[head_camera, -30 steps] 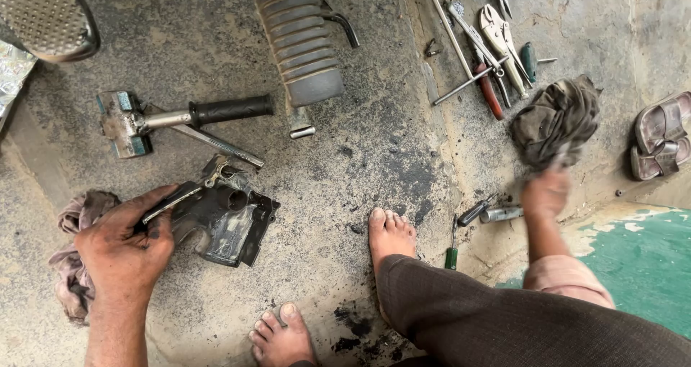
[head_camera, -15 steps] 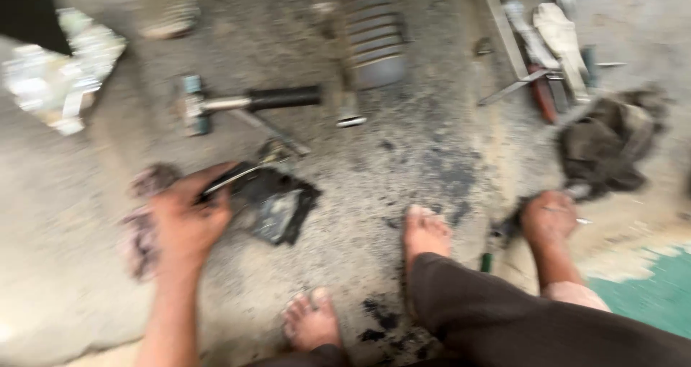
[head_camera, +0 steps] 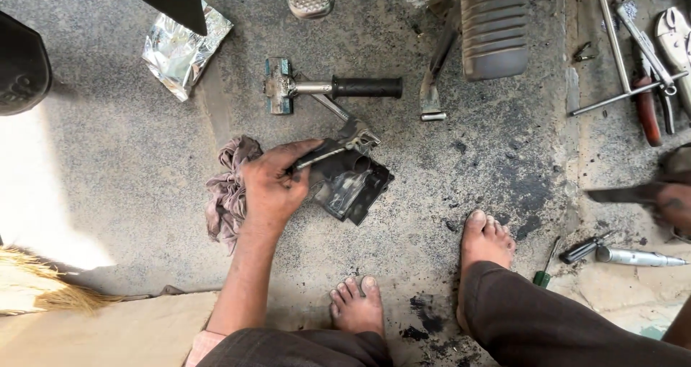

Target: The person crouches beside a motorcycle on a concrete floor and works on the footrest and brake lever area. They pick up a removed black plastic side cover, hold it on their lap, and repeatedly scrape and clean its surface with a small hand tool, then continue working on the motorcycle parts.

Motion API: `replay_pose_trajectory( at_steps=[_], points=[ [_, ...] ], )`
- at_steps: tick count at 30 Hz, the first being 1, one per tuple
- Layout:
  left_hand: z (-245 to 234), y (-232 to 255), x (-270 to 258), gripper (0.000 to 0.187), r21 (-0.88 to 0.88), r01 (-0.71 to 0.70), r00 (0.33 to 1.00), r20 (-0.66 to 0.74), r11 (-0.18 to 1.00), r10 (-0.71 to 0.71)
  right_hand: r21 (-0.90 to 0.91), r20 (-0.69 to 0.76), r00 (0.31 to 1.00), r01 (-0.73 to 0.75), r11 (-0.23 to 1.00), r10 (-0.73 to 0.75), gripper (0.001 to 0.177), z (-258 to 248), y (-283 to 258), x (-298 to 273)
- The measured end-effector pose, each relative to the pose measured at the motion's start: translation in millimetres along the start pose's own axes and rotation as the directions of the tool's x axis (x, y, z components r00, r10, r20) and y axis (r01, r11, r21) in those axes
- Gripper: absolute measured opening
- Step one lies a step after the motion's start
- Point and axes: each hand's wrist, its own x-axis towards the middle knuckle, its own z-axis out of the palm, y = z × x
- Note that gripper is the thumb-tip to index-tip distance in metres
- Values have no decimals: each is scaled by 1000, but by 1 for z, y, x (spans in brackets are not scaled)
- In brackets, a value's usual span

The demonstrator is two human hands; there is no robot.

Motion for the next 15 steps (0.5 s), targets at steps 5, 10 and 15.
replay_pose_trajectory(
  at_steps=[5, 10, 15],
  points=[
    [0, 12, -7, 52, 104, -349, 934, -46, 931, 355, 36, 5, 992, -122, 992, 122, 15, 31, -228, -84],
    [-1, 16, -7, 55, 126, -382, 924, 28, 916, 381, 754, 27, 939, 206, 624, -343, 12, 110, -263, -70],
    [2, 18, -7, 53, 190, -390, 919, 29, 901, 392, 732, -15, 907, 296, 614, -420, 47, 134, -314, -92]
  ],
)
